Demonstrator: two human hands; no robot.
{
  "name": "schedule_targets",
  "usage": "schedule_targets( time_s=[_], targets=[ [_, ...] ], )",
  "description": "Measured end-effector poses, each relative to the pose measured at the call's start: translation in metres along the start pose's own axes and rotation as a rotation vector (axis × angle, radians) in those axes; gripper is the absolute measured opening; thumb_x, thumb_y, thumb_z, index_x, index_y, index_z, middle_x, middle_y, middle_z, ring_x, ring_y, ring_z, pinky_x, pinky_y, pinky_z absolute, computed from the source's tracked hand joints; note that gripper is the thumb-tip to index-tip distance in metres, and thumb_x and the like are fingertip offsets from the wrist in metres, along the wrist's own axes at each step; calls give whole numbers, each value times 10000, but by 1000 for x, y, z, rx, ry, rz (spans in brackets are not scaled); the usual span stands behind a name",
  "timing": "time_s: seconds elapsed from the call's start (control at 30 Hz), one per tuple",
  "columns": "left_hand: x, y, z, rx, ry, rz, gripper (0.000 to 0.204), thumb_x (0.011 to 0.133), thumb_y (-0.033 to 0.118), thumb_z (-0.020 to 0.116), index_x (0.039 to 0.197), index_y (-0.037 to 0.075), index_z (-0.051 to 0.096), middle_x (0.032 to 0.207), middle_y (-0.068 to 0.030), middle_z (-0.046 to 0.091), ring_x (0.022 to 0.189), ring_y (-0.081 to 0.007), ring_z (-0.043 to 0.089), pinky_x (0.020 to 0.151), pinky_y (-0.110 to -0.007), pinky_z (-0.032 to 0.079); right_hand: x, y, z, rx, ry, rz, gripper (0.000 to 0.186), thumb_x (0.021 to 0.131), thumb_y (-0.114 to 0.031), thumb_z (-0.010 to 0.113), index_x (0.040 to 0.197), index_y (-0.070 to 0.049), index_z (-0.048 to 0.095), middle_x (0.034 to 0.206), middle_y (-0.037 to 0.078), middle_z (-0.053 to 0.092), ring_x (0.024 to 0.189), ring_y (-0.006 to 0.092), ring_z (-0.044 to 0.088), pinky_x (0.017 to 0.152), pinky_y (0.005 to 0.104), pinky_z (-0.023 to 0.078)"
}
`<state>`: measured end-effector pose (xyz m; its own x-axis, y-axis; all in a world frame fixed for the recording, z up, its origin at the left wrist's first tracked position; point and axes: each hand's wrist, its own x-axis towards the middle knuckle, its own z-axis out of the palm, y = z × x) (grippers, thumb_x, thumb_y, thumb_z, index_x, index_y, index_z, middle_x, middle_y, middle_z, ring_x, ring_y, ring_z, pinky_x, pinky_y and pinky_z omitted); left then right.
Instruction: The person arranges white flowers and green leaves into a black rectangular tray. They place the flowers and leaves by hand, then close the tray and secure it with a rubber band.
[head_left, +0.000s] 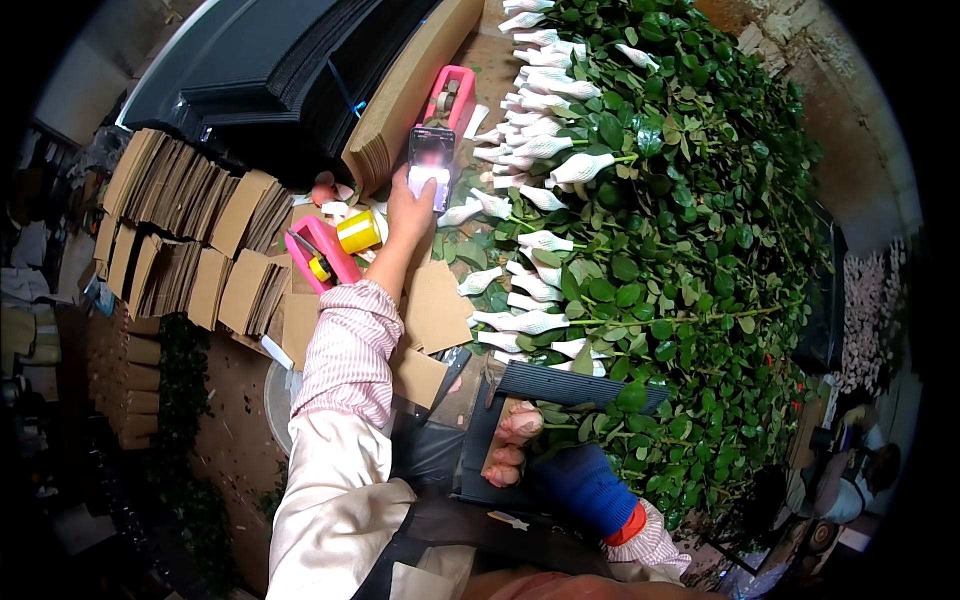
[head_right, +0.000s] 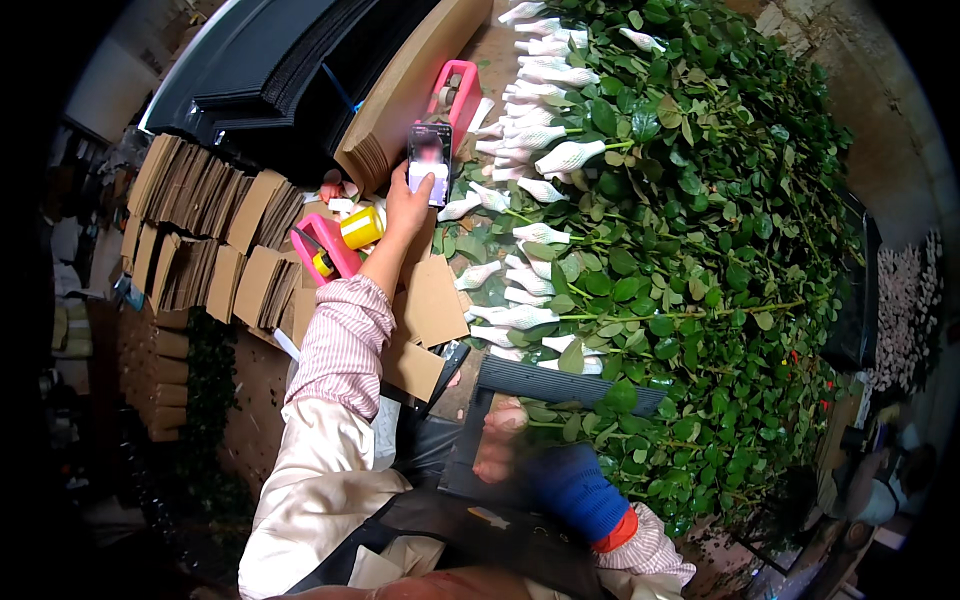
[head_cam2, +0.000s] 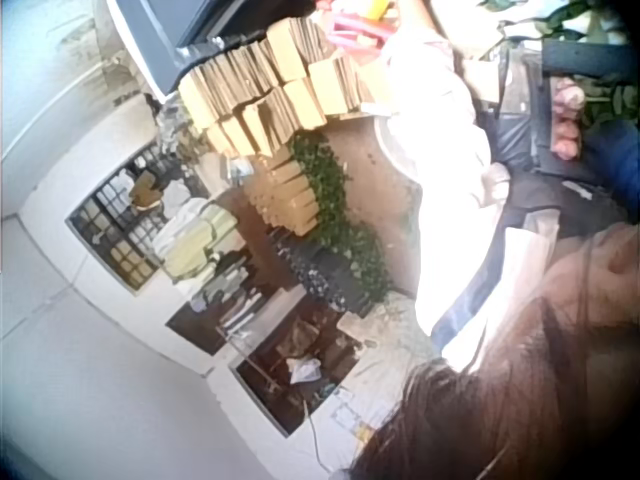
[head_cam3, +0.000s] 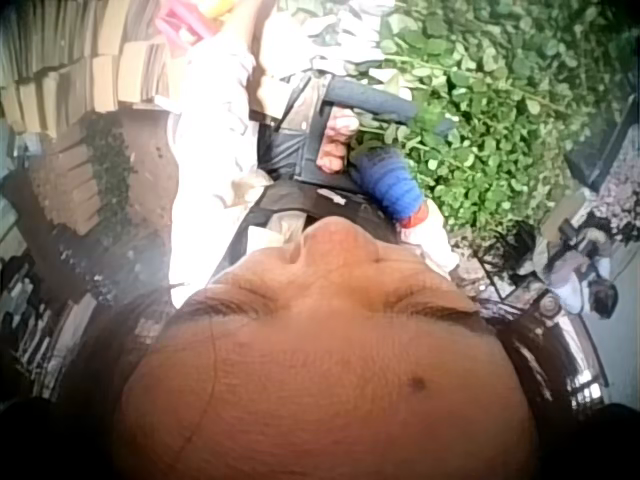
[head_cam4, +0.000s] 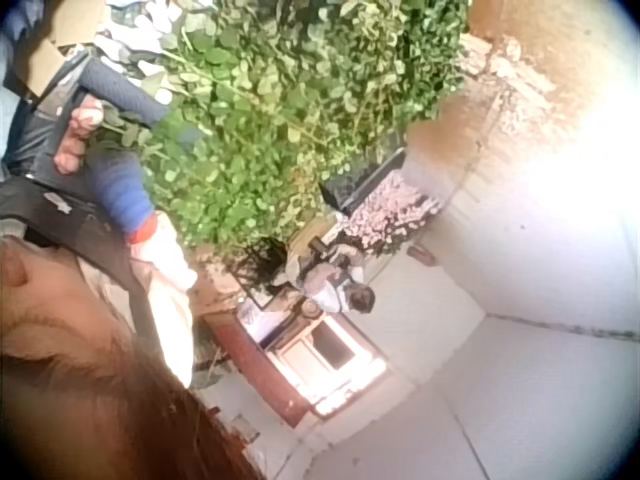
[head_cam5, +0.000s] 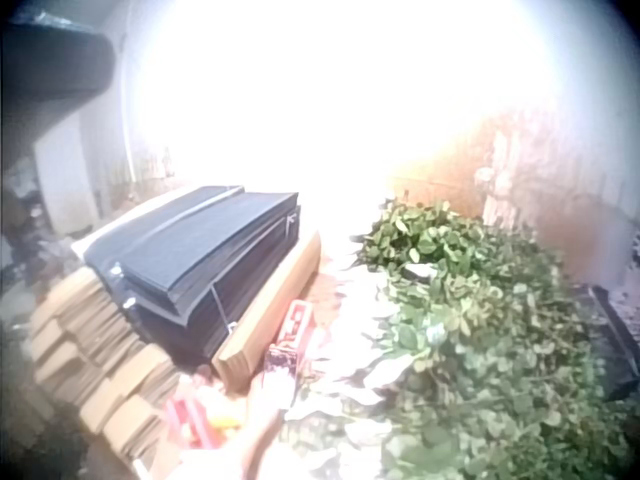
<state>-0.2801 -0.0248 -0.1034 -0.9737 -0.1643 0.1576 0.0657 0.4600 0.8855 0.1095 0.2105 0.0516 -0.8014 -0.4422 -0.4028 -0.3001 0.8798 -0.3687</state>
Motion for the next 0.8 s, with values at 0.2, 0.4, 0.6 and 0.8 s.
schedule_targets(
  time_s=[0.2, 0.4, 0.6, 0.8],
  targets=[
    [8, -16, 2, 60, 31, 12, 637, 951, 323, 652, 1447, -33, 471, 1333, -297, 622, 1239, -416, 616, 1052, -440, 472, 0, -1, -3, 19, -7, -8, 196, 897, -237, 594, 827, -116, 730, 803, 130, 743, 726, 314, 738, 582, 446, 555],
    [11, -21, 8, -104, 40, -79, 646, 938, 311, 610, 1461, -39, 465, 1370, -303, 603, 1266, -414, 605, 1080, -425, 453, 0, -1, -2, 22, 2, -1, 173, 877, -225, 606, 840, -97, 716, 799, 132, 723, 725, 324, 723, 592, 451, 550],
    [10, -14, 3, -111, -4, -131, 754, 887, 358, 697, 1469, -46, 439, 1352, -291, 619, 1263, -395, 612, 1063, -411, 463, 4, -7, -17, 11, -69, 31, 197, 892, -202, 580, 833, -83, 726, 814, 140, 745, 731, 326, 734, 613, 454, 565],
    [-5, 6, 1, 100, -43, 31, 895, 813, 367, 848, 1469, -45, 401, 1288, -229, 669, 1174, -330, 671, 1008, -389, 507, 1, -3, -10, 18, -30, 1, 169, 872, -214, 601, 842, -97, 720, 804, 124, 726, 720, 323, 720, 602, 452, 554]
  ],
)
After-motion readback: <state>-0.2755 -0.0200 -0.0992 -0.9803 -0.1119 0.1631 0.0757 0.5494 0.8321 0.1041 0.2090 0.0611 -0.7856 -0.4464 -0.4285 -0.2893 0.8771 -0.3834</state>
